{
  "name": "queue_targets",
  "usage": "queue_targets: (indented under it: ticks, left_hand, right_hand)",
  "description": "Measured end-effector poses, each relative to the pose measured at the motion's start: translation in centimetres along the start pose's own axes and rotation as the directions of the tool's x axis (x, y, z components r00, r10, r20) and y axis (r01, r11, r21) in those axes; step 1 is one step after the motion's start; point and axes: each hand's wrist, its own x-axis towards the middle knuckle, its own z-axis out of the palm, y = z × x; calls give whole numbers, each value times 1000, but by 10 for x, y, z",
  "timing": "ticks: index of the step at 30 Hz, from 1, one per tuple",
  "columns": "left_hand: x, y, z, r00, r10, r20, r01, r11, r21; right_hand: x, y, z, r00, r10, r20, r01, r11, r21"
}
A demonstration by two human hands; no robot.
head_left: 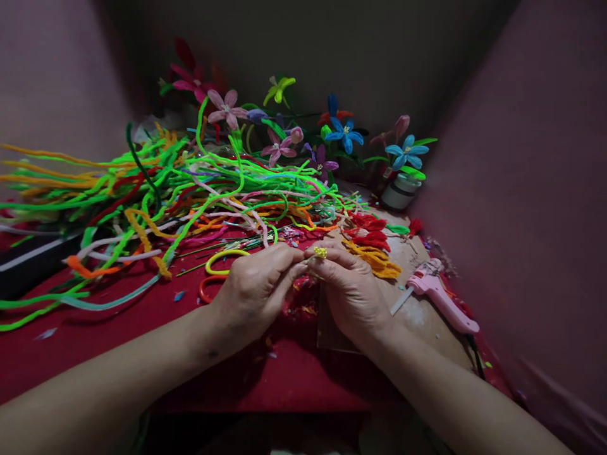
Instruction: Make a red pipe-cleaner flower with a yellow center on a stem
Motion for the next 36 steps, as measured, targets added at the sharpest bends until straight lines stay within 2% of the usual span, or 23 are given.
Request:
queue_targets:
  ticks: [2,5,9,14,17,22,24,26,28,32,36]
  left_hand:
    - [1,3,-2,992,-117,56,123,985,-123]
    - [3,8,-7,923,-302,237,372,854,-364]
    - [5,7,-9,862,-346,370,503,671,-545]
    - [6,-4,-9,790,-325,520,608,521,-599]
    - [7,-7,-10,751,-311,582,648,516,-560]
    - [9,-9,-12,777,-310,549,611,581,-537]
    - [10,-11,-11,747,-331,576,651,538,-536]
    - [11,-13,-10,701,-330,632,706,447,-549]
    - [12,-15,-10,679,-309,665,731,371,-574]
    - [11,-17,-9,676,-284,680,736,308,-603]
    - [10,-19,-8,689,-262,676,723,318,-613]
  right_hand:
    - [-2,-1,1,1000,2,21,-2,1000,-2]
    - [-3,-2,2,999,12,33,-12,1000,-11]
    - [-3,-3,1,999,26,43,-25,999,-42]
    - [0,-6,-4,992,29,119,-19,996,-82]
    - [2,-6,-6,992,6,130,7,995,-100]
    - [1,-3,-8,996,-23,90,31,995,-96]
    - [1,-2,-7,996,-8,87,16,996,-92]
    - [1,-2,-6,995,12,97,-3,996,-90]
    - [2,-4,-7,992,32,121,-22,996,-87]
    - [5,-9,-12,971,70,228,-42,991,-124]
    - [8,-12,-17,953,92,288,-42,984,-175]
